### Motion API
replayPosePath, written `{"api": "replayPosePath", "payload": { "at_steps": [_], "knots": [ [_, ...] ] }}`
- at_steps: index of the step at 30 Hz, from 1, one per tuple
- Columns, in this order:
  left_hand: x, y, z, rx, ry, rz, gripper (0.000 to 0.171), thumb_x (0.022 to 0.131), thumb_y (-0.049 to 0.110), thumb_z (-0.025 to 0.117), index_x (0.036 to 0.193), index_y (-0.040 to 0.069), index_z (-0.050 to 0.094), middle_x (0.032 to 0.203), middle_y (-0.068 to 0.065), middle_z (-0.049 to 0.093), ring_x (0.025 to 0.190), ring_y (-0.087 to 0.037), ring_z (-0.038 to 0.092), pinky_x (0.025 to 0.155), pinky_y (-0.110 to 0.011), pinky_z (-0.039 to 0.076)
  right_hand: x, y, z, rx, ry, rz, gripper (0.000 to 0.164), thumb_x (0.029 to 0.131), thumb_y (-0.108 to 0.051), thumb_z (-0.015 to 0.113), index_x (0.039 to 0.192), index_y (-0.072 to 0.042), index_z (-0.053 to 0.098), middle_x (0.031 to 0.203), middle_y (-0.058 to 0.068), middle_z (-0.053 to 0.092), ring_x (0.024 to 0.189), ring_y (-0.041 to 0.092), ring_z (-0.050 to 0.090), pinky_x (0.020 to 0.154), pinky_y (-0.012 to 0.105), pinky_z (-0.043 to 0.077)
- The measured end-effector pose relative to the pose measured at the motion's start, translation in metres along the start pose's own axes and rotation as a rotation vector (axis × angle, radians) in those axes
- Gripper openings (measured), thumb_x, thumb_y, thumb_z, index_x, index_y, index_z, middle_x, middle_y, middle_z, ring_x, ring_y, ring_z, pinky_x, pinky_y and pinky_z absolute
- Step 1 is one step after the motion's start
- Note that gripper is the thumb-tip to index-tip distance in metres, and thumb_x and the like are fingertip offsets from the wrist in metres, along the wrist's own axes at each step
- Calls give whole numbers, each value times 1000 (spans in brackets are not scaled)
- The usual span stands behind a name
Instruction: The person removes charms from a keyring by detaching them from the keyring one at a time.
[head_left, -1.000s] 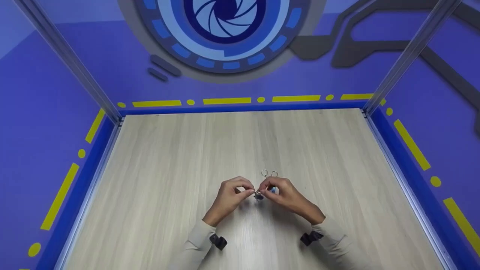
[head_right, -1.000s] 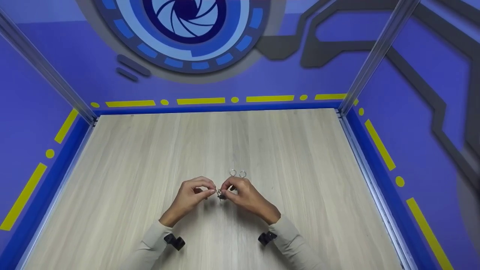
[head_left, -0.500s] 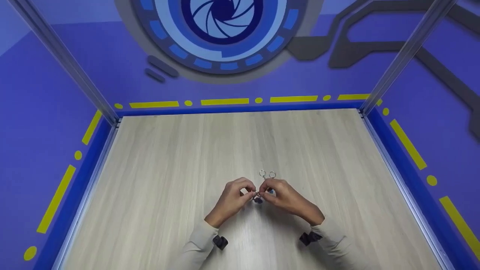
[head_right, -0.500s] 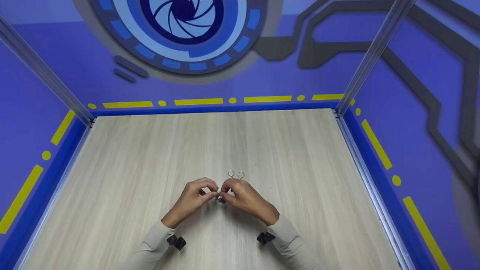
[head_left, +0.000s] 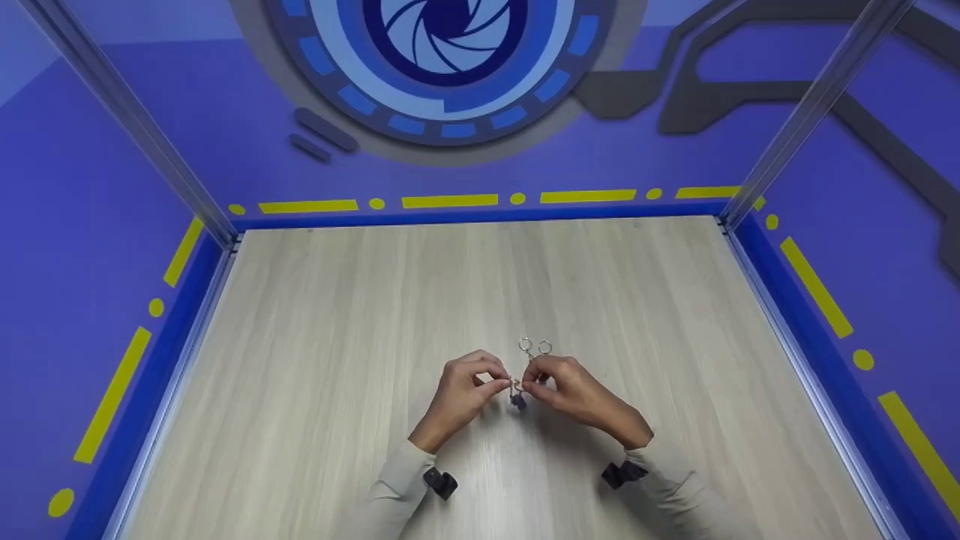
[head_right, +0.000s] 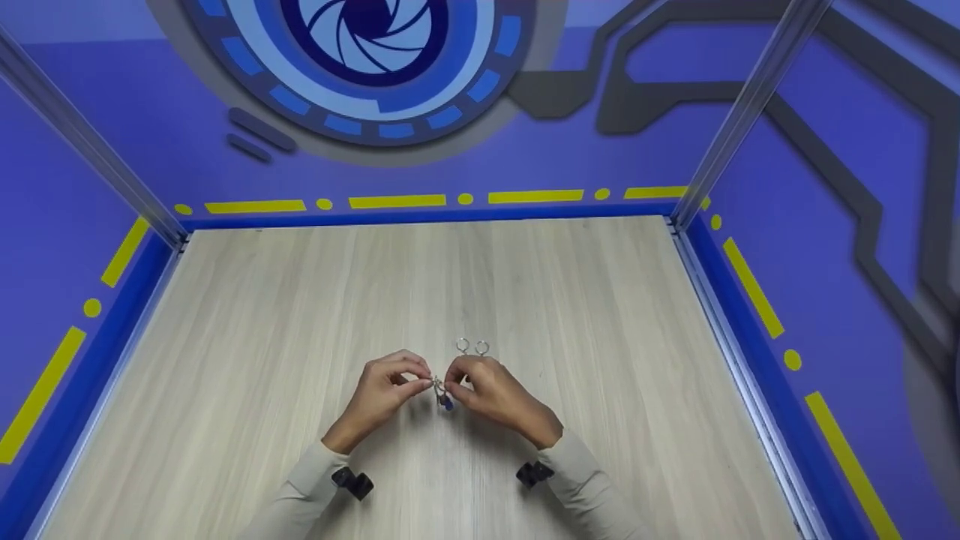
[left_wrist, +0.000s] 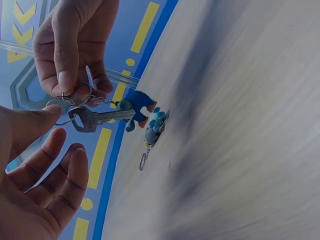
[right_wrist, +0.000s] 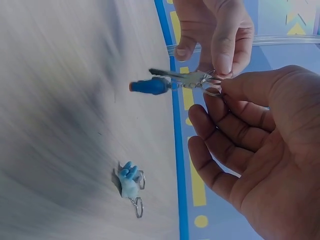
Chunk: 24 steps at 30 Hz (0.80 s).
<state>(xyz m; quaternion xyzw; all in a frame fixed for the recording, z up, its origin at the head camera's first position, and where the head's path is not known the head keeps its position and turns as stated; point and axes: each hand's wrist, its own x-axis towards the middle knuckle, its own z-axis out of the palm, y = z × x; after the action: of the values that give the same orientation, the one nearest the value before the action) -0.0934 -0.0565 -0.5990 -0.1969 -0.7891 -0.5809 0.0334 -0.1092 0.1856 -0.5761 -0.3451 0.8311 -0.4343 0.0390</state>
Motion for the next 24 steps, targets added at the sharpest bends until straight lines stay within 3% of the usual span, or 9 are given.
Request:
{"api": "replayPosePath", "payload": {
  "at_steps": [7,11,14,18,24],
  "knots": [
    [3,3,-2,45,-93,-28,10,98,6,84,95,15,79,105,5,77,99,-13,71,74,-29,59,1,0,-2,40,11,-13,10,101,2,75,97,-7,74,96,3,78,91,16,71,83,49,62],
    [5,8,-3,109,-134,9,10,98,5,83,97,14,78,105,4,76,101,-24,72,73,-29,57,2,-2,-3,26,-1,-6,11,101,4,74,97,-7,74,96,2,77,92,18,72,86,51,61],
    [7,12,-2,154,-145,61,9,97,5,83,97,12,77,106,1,76,102,-26,71,73,-31,57,2,-4,-3,-1,-13,-11,11,100,3,75,96,-7,74,96,2,77,94,20,73,86,53,61],
    [7,15,-1,191,-143,111,8,98,7,83,96,11,77,107,1,77,101,-16,69,73,-35,59,2,-5,-4,-30,-20,-26,10,100,2,76,96,-7,74,96,1,77,95,21,74,86,54,62],
    [6,12,-1,127,-99,92,6,95,7,86,94,11,82,107,-3,78,102,-15,69,74,-40,61,2,-4,-7,-11,-29,-51,8,101,1,76,98,-6,74,97,2,77,95,19,73,86,52,62]
  ]
}}
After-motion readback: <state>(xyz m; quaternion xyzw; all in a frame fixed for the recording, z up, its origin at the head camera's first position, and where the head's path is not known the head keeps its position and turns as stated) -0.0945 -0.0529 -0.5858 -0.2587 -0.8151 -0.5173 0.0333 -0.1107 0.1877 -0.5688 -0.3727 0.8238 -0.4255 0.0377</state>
